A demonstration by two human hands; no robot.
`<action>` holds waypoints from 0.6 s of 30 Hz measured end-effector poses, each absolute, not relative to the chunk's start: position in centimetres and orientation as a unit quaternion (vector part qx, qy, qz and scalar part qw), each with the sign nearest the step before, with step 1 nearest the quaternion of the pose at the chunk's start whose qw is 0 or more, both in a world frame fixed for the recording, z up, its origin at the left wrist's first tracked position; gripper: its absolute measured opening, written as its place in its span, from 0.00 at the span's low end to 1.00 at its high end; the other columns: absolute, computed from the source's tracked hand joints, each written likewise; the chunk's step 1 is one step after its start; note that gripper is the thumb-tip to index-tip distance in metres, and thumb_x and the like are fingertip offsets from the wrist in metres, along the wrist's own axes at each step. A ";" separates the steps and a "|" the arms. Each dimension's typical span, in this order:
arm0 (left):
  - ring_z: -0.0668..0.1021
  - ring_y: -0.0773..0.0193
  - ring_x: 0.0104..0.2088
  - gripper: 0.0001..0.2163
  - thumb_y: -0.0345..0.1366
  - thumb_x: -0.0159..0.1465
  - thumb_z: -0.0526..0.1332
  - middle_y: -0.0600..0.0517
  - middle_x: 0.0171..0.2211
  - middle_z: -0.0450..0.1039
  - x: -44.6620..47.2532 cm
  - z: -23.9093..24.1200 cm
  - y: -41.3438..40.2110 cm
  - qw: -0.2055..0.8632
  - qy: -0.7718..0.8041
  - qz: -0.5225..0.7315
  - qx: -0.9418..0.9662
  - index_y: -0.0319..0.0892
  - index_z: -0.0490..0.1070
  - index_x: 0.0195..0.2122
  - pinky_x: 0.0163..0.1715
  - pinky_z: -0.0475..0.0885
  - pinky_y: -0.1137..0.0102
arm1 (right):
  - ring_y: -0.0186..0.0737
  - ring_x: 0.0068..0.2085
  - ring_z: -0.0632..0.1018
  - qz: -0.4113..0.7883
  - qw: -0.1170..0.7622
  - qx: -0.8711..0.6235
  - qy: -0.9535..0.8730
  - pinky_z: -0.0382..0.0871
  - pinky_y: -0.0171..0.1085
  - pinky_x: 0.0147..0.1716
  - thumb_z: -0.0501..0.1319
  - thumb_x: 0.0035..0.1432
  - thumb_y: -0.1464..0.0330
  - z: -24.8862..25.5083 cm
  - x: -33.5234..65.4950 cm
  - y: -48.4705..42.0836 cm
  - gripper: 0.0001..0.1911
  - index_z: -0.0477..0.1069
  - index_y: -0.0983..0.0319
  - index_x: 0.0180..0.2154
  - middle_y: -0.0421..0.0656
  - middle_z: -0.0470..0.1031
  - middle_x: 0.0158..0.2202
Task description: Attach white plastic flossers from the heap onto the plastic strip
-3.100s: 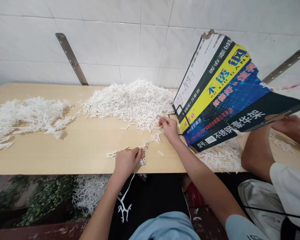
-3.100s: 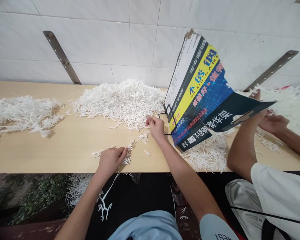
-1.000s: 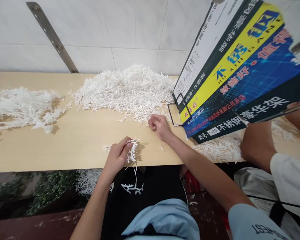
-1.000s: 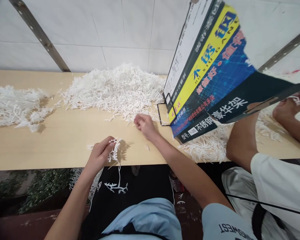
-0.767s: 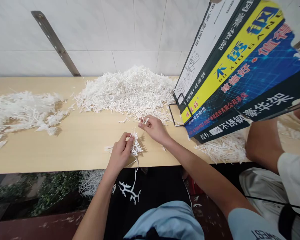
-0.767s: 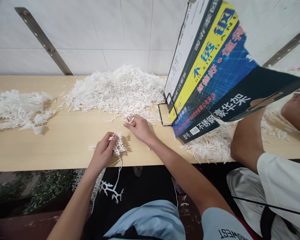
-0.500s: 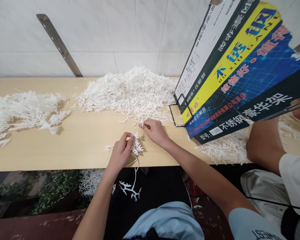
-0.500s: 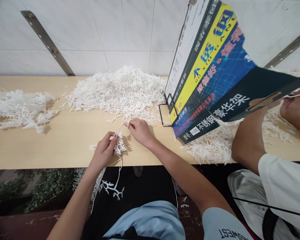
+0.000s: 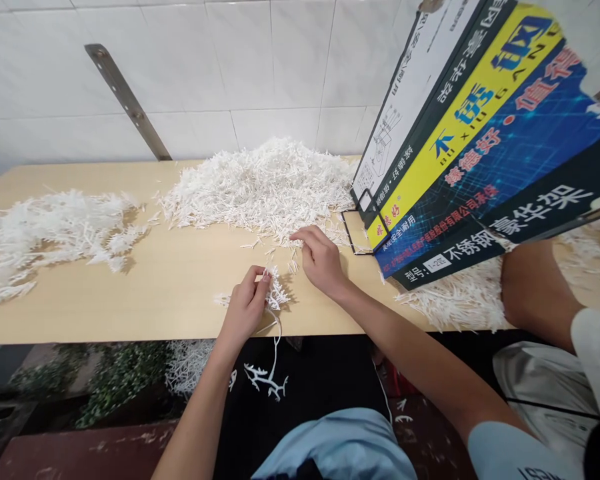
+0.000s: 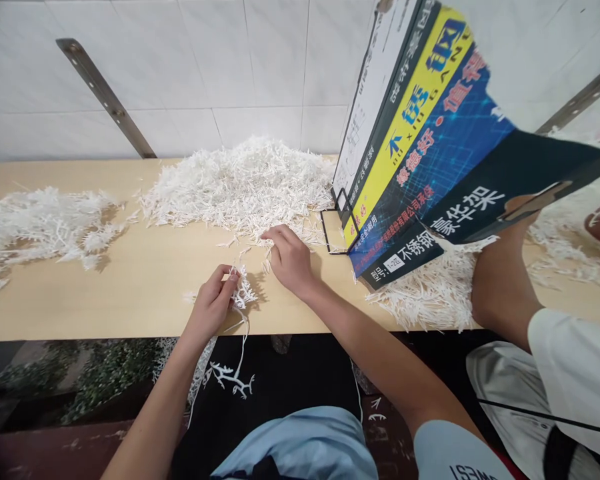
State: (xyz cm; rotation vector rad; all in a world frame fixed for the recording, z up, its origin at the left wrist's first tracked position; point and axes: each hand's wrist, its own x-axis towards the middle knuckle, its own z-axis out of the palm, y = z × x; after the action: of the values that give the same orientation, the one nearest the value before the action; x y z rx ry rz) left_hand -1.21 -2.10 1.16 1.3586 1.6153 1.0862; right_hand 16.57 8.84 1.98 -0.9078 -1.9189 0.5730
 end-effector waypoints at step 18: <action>0.64 0.64 0.20 0.12 0.47 0.73 0.52 0.61 0.17 0.58 -1.2 1.4 -2.4 0.321 0.654 0.396 0.559 0.46 0.67 0.42 0.25 0.56 0.71 | 0.31 0.27 0.59 0.501 0.157 -0.221 -0.822 0.49 0.33 0.27 0.63 0.64 0.47 2.6 17.3 9.6 0.25 0.73 0.63 0.29 0.34 0.59 0.23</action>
State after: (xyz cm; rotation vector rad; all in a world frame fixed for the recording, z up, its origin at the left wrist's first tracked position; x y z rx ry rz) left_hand -1.21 -2.36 1.43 1.4673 1.7181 1.0403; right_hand 17.32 9.61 2.60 -0.6317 -2.3512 1.4345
